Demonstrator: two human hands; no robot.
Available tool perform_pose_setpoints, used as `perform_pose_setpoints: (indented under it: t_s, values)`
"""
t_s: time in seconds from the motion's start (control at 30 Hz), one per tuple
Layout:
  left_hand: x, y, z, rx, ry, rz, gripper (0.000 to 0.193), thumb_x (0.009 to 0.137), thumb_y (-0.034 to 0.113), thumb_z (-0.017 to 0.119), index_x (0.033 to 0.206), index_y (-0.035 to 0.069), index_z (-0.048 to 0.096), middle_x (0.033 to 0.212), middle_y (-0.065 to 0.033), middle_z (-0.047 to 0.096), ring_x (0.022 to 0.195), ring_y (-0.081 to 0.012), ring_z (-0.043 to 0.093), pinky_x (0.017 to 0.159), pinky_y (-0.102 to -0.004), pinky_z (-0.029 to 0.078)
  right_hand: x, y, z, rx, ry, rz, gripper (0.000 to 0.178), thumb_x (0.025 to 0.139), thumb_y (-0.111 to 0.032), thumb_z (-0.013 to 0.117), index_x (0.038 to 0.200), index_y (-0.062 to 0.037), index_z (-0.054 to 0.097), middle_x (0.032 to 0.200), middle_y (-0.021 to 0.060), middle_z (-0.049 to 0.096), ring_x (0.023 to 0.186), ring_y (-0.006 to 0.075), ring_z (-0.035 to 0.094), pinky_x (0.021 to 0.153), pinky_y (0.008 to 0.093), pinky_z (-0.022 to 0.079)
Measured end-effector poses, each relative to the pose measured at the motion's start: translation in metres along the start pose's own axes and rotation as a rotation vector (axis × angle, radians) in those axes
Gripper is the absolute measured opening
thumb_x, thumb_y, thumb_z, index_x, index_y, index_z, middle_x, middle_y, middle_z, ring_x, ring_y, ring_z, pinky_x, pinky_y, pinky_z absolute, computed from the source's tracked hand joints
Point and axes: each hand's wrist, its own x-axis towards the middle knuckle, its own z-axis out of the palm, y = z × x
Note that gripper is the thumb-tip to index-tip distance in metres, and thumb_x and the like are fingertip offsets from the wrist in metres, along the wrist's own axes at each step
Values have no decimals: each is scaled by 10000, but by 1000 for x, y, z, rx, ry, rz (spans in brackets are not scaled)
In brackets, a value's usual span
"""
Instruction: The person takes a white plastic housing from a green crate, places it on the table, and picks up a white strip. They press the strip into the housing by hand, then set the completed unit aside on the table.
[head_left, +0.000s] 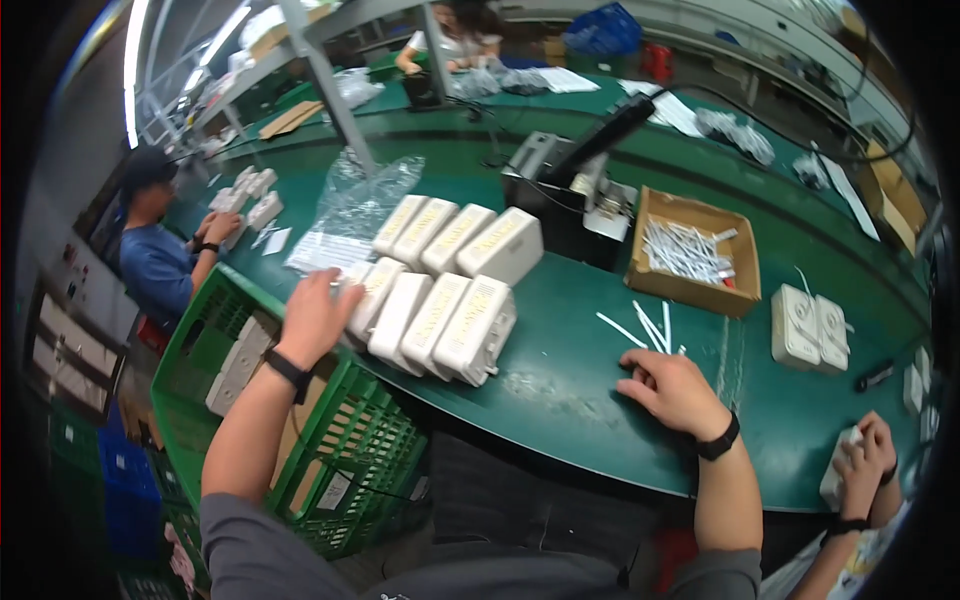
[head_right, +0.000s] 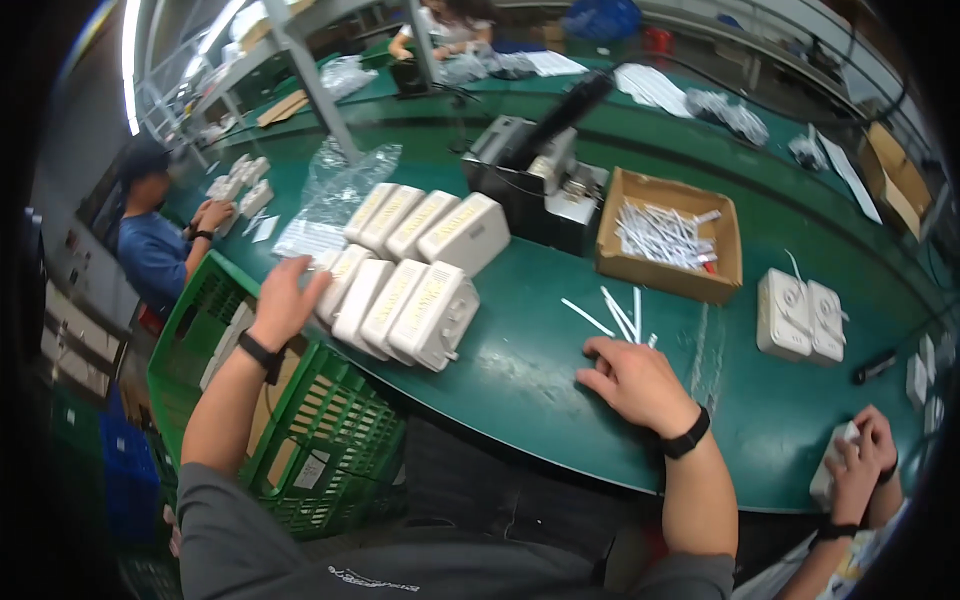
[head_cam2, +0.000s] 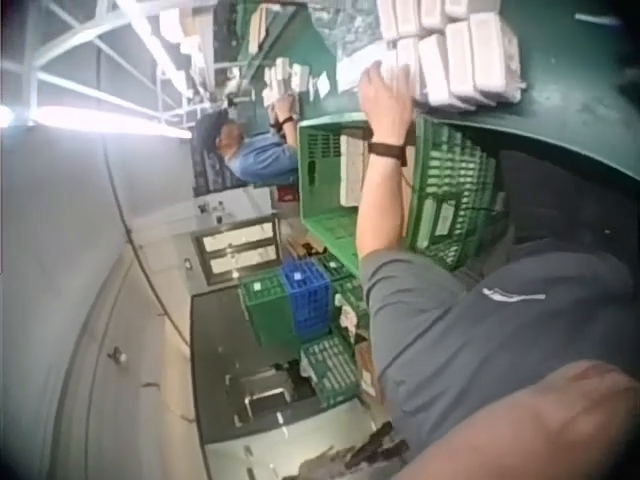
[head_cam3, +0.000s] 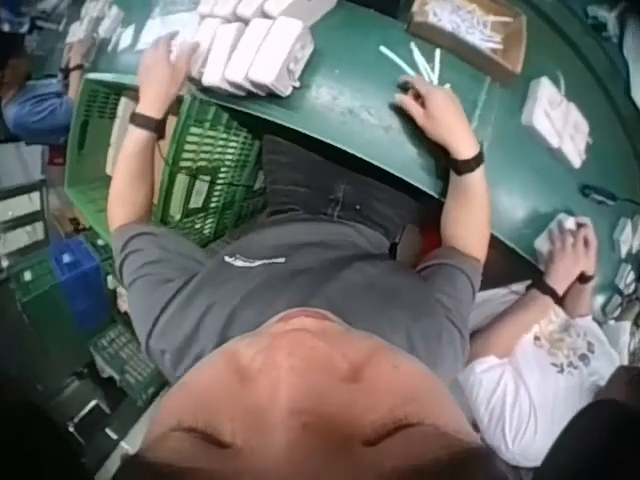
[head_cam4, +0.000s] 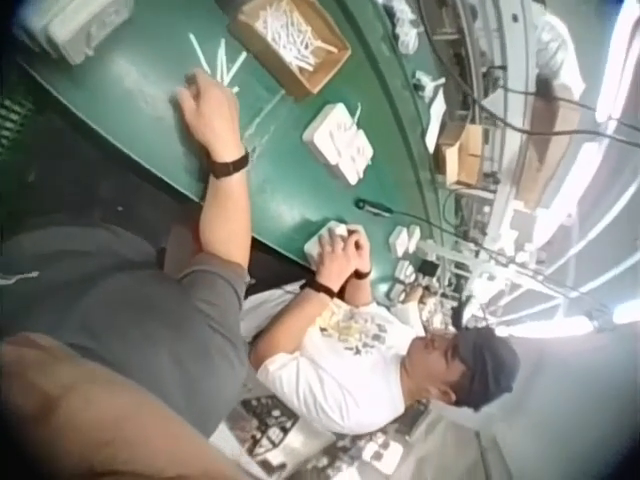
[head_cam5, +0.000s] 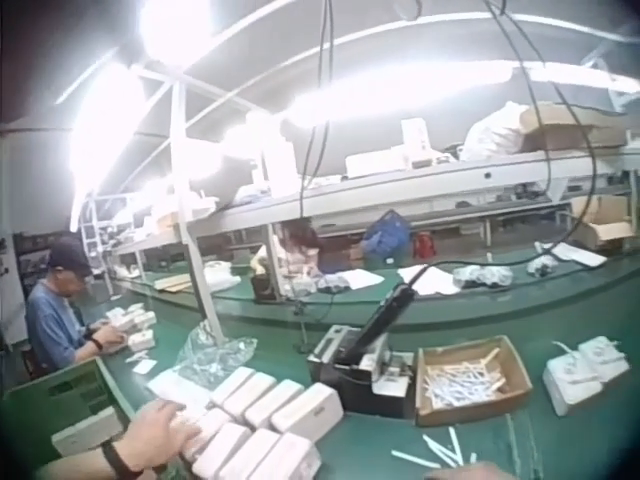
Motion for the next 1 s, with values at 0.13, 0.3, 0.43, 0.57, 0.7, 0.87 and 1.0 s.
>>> perform_pose_setpoints:
  t_s: [0.13, 0.3, 0.43, 0.57, 0.7, 0.87, 1.0]
  values:
    - [-17, 107, -49, -167, -27, 343, 568, 893, 299, 832, 1327, -15, 642, 1322, -232, 659, 1236, -429, 624, 1057, -499, 501, 2, 19, -15, 119, 221, 25, 234, 950, -144, 775, 1131, -6, 726, 747, 86, 672, 647, 170, 625, 634, 327, 512]
    - [-28, 161, -16, -30, -80, 564, 746, 864, 304, 851, 1461, -21, 543, 1462, -255, 565, 1324, -433, 578, 1150, -503, 452, 12, 20, -29, 86, 408, 134, 214, 950, -145, 772, 1111, -11, 729, 758, 83, 692, 657, 157, 636, 632, 315, 513]
    - [-30, 179, 0, -60, -50, 597, 800, 848, 255, 853, 1509, -20, 495, 1501, -256, 533, 1370, -428, 551, 1184, -512, 421, 3, 39, -30, -14, 394, 152, 183, 939, -155, 773, 1056, -18, 744, 776, 89, 714, 667, 186, 664, 641, 331, 522]
    - [-41, 188, -7, -142, -110, 667, 772, 842, 201, 844, 1506, -7, 507, 1526, -246, 519, 1348, -402, 580, 1163, -510, 455, -8, 44, -37, -171, 318, 165, 176, 917, -185, 783, 975, -21, 752, 800, 90, 736, 677, 232, 686, 653, 359, 532]
    - [-48, 199, -6, -403, -244, 680, 719, 830, 147, 856, 1474, 23, 562, 1482, -215, 577, 1287, -401, 629, 1118, -471, 498, -12, 38, -37, -201, 266, 303, 183, 894, -213, 794, 909, -35, 754, 805, 91, 743, 705, 277, 697, 674, 387, 541]
    - [-32, 241, -12, -803, -475, 384, 612, 857, 128, 835, 1419, 25, 618, 1374, -193, 666, 1214, -338, 679, 1050, -397, 533, -9, 45, -22, -314, 261, 368, 183, 882, -233, 801, 892, -55, 761, 784, 93, 741, 754, 306, 713, 695, 413, 551]
    - [-31, 268, 33, -1260, -877, 18, 533, 896, 138, 812, 1385, 15, 642, 1274, -178, 717, 1188, -307, 688, 1018, -370, 533, -4, 59, -20, -323, 289, 356, 180, 871, -234, 806, 885, -60, 764, 768, 94, 734, 770, 321, 714, 711, 433, 557]
